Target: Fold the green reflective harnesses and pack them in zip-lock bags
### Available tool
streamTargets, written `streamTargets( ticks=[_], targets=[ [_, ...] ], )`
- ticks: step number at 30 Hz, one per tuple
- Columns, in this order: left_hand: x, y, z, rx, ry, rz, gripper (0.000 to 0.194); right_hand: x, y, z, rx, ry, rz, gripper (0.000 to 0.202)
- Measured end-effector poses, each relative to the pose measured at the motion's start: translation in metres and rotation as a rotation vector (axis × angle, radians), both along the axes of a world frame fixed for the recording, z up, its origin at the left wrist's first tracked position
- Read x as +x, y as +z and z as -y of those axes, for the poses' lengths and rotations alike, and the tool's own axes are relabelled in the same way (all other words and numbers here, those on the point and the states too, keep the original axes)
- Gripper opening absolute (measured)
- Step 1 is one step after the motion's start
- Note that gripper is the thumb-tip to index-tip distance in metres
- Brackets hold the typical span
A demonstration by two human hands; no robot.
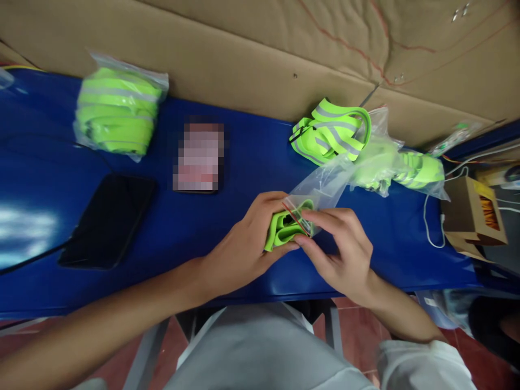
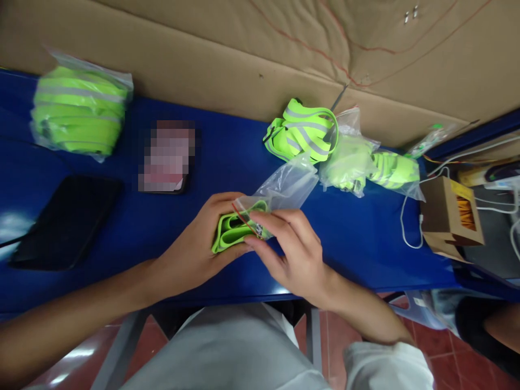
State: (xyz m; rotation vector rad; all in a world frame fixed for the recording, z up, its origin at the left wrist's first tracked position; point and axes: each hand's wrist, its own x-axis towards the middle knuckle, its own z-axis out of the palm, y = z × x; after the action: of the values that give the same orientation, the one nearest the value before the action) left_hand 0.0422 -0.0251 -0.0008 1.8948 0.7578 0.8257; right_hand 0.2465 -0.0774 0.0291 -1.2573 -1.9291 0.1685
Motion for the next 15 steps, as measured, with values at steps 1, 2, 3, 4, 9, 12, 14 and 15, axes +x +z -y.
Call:
streamTargets(
  ticks=[1, 2, 3, 4, 9, 12, 14, 15],
  targets=[
    [-0.001, 0.0, 0.001, 0.05, -0.003, -0.015, 0.057, 0.001, -0.001, -0.001, -0.006, 0.006, -0.025, 0.038],
    [-0.001, -0.001, 0.003, 0.105, -0.006, -0.017, 0.06, 0.001, -0.002, -0.001, -0.01, 0.012, -0.055, 0.037],
    [-0.001, 0.0, 0.004, 0.152, -0.005, -0.014, 0.062, 0.002, -0.004, -0.001, -0.008, 0.017, -0.086, 0.036],
    [-0.001, 0.0, 0.005, 0.179, 0.003, -0.011, 0.062, 0.003, -0.005, -0.001, 0.002, 0.02, -0.107, 0.035],
    [0.005, 0.006, 0.007, -0.015, 0.097, 0.035, 0.046, 0.002, -0.009, 0.0, 0.094, -0.026, -0.085, 0.032],
    [0.009, 0.004, 0.009, -0.281, 0.143, 0.262, 0.052, 0.0, -0.009, -0.002, 0.105, -0.056, -0.089, 0.03],
    [0.01, 0.0, 0.009, -0.352, 0.15, 0.325, 0.06, -0.001, -0.01, -0.003, 0.094, -0.045, -0.104, 0.031],
    [0.009, -0.001, 0.008, -0.323, 0.134, 0.28, 0.062, -0.001, -0.01, -0.004, 0.086, -0.035, -0.107, 0.031]
  ],
)
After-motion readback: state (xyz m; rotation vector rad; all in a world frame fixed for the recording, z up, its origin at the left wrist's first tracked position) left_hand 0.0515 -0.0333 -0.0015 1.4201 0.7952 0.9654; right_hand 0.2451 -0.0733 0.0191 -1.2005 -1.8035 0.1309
